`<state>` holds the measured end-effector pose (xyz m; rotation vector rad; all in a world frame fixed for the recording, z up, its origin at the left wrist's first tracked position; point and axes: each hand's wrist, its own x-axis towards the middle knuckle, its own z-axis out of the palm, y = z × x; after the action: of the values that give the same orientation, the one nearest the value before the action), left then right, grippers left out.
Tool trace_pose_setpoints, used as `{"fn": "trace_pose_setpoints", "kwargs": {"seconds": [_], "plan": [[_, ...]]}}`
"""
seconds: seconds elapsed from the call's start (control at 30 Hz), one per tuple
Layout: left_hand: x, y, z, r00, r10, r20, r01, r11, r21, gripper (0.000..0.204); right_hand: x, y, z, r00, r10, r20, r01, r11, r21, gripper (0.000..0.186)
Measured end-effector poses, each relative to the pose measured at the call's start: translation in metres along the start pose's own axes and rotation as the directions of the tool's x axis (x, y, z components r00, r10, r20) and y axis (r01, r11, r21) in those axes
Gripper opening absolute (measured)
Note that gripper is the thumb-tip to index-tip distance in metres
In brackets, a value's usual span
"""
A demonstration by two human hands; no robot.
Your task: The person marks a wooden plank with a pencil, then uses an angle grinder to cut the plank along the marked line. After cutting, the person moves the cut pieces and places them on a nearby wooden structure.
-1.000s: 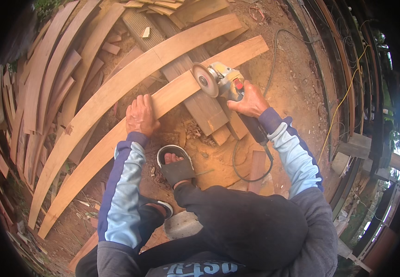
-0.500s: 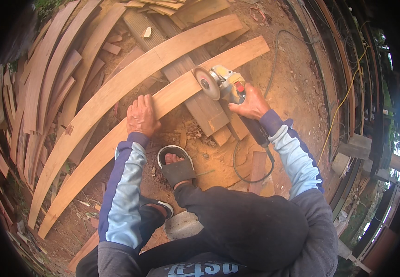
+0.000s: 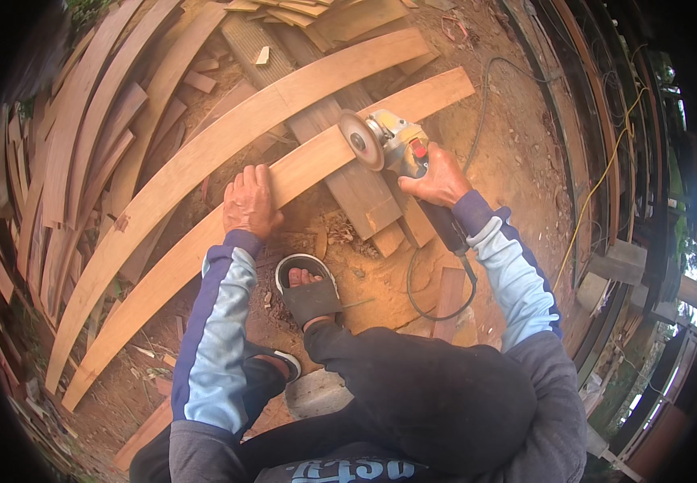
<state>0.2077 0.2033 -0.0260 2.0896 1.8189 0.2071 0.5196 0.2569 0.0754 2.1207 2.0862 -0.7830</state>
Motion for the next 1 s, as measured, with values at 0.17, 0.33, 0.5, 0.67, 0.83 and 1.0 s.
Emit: {"fn": "trace_pose_setpoints", "kwargs": {"seconds": [0.17,0.33,0.5,0.67,0.83,1.0], "plan": [[0.000,-0.001,0.000,1.000,0.001,0.005,-0.001,1.000,0.001,0.060,0.002,-0.004,0.000,1.000,0.000,-0.008,0.000,1.000,-0.014,0.058],[-0.001,0.000,-0.001,1.000,0.002,0.002,-0.002,1.000,0.005,0.060,0.004,-0.003,0.000,1.000,-0.001,-0.008,0.001,1.000,-0.010,0.059],[-0.001,-0.001,-0.001,1.000,0.003,0.010,-0.003,1.000,-0.003,0.060,0.006,-0.003,0.001,1.000,-0.010,-0.017,0.010,1.000,0.012,0.059],[0.000,-0.001,0.000,1.000,0.002,0.012,-0.002,1.000,-0.004,0.060,0.008,-0.006,0.000,1.000,0.009,0.005,-0.009,1.000,0.002,0.059],[-0.001,-0.001,-0.001,1.000,0.008,0.002,-0.008,1.000,-0.006,0.059,0.007,-0.013,-0.003,1.000,0.014,0.009,-0.014,1.000,-0.013,0.059],[0.000,0.000,0.001,1.000,0.000,0.007,0.000,1.000,0.014,0.059,0.007,-0.012,-0.003,1.000,-0.001,0.006,0.001,1.000,0.002,0.059]]}}
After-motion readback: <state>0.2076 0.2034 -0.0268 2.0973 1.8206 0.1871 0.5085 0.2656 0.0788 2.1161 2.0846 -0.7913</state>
